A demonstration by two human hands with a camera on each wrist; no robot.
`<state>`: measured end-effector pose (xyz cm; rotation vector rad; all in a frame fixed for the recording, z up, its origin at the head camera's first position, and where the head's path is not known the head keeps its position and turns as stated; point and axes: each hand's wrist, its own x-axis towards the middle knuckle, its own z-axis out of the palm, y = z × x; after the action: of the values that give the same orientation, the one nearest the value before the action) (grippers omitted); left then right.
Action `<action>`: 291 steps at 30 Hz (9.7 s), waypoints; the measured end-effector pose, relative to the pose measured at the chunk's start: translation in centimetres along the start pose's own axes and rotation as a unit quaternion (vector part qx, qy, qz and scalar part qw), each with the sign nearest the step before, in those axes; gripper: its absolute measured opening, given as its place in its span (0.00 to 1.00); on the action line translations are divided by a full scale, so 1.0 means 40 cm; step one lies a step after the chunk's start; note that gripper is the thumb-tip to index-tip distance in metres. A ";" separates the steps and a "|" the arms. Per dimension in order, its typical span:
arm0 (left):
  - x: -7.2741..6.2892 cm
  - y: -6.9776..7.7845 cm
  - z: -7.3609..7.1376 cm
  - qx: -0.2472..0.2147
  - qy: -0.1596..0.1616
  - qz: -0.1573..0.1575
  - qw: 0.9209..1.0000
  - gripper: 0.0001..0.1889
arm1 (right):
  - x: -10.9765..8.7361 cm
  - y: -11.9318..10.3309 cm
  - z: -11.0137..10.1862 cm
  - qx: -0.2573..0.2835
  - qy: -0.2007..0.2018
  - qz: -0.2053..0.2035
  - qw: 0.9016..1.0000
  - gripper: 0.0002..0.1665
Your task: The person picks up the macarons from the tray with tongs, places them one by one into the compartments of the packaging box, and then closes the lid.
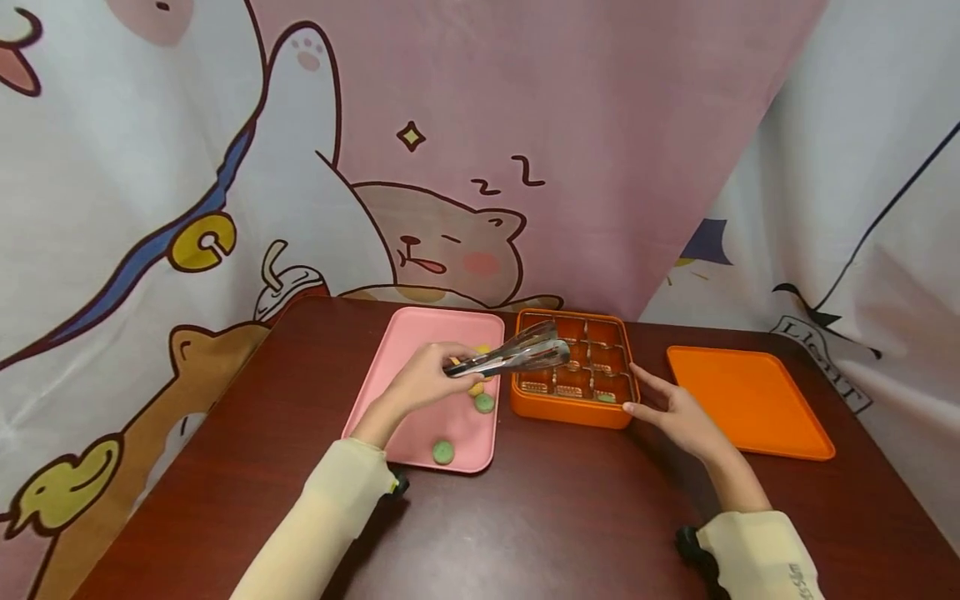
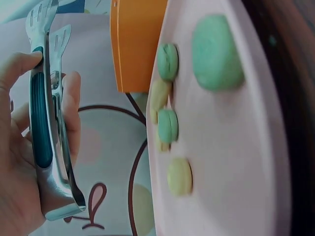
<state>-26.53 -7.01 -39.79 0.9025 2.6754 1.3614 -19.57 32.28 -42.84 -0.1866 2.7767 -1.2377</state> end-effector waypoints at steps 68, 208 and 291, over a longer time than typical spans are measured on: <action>-0.278 -0.160 -0.179 0.045 -0.065 -0.026 0.997 0.15 | 0.002 -0.004 -0.003 0.030 -0.001 0.002 1.000 0.46; 0.005 -0.027 -0.044 0.073 -0.035 -0.010 0.997 0.15 | 0.004 0.000 -0.014 0.065 -0.015 0.017 0.998 0.46; 0.030 0.002 -0.008 0.039 -0.040 -0.013 0.998 0.16 | 0.006 0.002 -0.012 0.044 -0.012 0.009 0.999 0.46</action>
<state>-27.57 -6.60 -39.23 0.9039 2.6873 1.1961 -19.88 32.65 -42.60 -0.1667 2.6918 -1.3396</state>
